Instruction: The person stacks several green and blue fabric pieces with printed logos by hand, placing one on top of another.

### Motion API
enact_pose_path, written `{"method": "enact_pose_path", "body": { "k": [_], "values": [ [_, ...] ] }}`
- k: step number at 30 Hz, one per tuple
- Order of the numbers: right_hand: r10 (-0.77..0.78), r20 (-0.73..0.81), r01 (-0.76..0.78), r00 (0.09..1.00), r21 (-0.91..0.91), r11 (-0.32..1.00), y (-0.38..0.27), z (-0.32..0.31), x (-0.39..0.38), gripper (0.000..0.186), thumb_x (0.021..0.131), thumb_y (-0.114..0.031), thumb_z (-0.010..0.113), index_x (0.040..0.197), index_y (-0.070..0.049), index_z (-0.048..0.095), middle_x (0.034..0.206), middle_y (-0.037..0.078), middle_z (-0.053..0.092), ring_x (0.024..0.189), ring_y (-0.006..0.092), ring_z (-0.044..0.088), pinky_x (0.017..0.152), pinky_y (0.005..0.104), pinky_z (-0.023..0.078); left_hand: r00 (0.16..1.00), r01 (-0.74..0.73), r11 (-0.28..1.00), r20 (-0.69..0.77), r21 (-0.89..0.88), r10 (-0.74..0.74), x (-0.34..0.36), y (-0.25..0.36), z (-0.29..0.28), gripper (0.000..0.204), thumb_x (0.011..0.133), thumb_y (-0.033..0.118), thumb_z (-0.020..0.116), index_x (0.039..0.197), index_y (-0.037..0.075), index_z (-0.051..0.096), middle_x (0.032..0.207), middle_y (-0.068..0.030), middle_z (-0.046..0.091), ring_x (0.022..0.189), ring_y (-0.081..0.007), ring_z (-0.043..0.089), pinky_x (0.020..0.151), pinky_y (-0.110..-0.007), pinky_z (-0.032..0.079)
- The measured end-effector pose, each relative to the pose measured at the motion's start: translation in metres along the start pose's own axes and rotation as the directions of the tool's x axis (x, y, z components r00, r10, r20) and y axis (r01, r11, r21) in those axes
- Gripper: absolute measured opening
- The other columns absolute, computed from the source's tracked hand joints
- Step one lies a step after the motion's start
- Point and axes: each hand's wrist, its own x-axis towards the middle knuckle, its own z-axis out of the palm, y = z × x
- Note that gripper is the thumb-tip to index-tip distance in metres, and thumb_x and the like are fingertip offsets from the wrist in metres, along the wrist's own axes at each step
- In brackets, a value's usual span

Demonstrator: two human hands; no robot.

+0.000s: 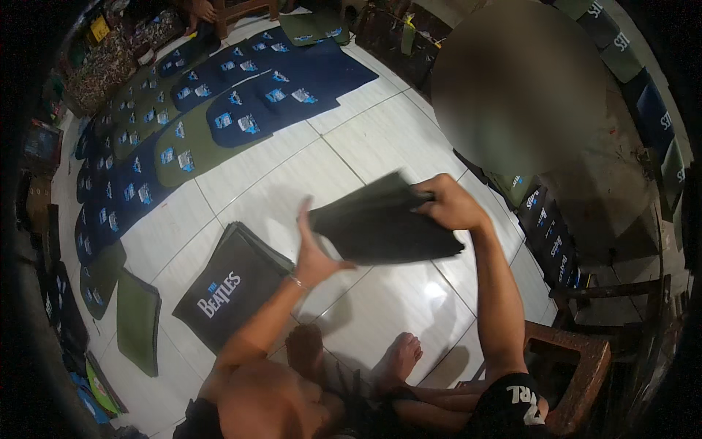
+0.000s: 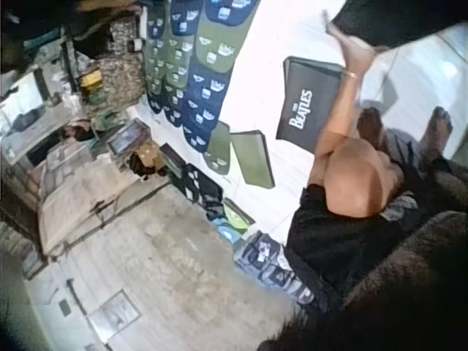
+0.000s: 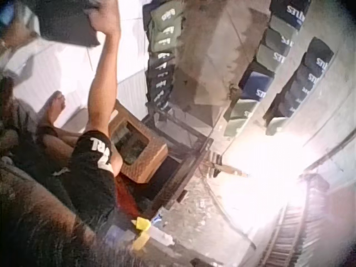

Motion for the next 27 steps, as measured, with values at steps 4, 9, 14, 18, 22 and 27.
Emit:
{"method": "enact_pose_path", "body": {
  "k": [4,9,14,18,22,27],
  "values": [
    [0.371,-0.031,-0.345,0.928,0.303,0.888,0.033,-0.017,-0.027,0.023,0.074,-0.009,0.075,0.092,0.004,0.069,0.081,0.010,0.069,0.074,0.0138,0.062,0.066,0.0311,0.049,0.963,0.176,0.980,-0.188,-0.096,-0.191,0.000,-0.063,-0.032,0.131,0.055,0.015,0.091,0.147,0.003,-0.002,0.151,-0.0210,0.014,0.138,-0.0301,0.024,0.113,-0.039,0.026],
    [0.419,-0.148,-0.169,0.896,0.759,0.629,0.068,0.020,-0.034,0.033,0.073,0.003,0.071,0.105,0.003,0.063,0.090,0.009,0.069,0.079,0.0165,0.064,0.074,0.0295,0.052,0.672,0.662,0.212,0.445,-0.719,-0.592,0.012,-0.063,-0.056,0.059,0.081,-0.002,0.066,0.134,0.000,0.040,0.126,-0.0153,0.054,0.115,-0.0226,0.054,0.099,-0.036,0.046],
    [0.542,0.049,-0.370,0.839,0.782,0.502,0.094,0.073,-0.021,0.028,0.077,0.001,0.070,0.104,0.005,0.064,0.095,0.013,0.069,0.081,0.0172,0.064,0.077,0.0299,0.053,0.695,0.708,0.527,0.329,-0.469,-0.640,0.017,-0.058,-0.055,0.042,0.085,0.001,0.064,0.124,-0.005,0.049,0.113,-0.0133,0.062,0.097,-0.0199,0.063,0.086,-0.034,0.054],
    [0.531,-0.003,-0.266,0.848,0.863,0.430,0.100,0.087,-0.022,0.028,0.080,0.003,0.067,0.107,0.006,0.062,0.101,0.014,0.068,0.090,0.0181,0.064,0.079,0.0320,0.053,0.690,0.720,0.675,0.059,-0.161,-0.721,0.037,-0.030,-0.062,0.038,0.083,0.002,0.068,0.115,-0.010,0.052,0.104,-0.0157,0.064,0.091,-0.0190,0.064,0.082,-0.032,0.054],
    [0.502,0.148,-0.297,0.852,0.927,0.230,0.102,0.089,-0.012,0.029,0.081,0.002,0.066,0.110,0.006,0.060,0.105,0.012,0.067,0.091,0.0182,0.064,0.079,0.0321,0.053,0.628,0.769,0.470,0.376,-0.432,-0.682,0.056,-0.056,-0.083,0.039,0.084,0.003,0.067,0.116,-0.011,0.051,0.109,-0.0198,0.062,0.092,-0.0252,0.066,0.079,-0.035,0.057],
    [0.563,0.157,-0.350,0.811,0.902,0.253,0.215,0.193,-0.026,0.035,0.084,-0.005,0.065,0.116,0.005,0.057,0.107,0.015,0.065,0.092,0.0215,0.065,0.081,0.0325,0.055,0.444,0.887,0.318,0.424,-0.336,-0.789,0.050,-0.139,-0.043,0.041,0.083,0.001,0.067,0.119,-0.010,0.051,0.112,-0.0202,0.062,0.096,-0.0275,0.066,0.082,-0.042,0.057]
  ]
}}
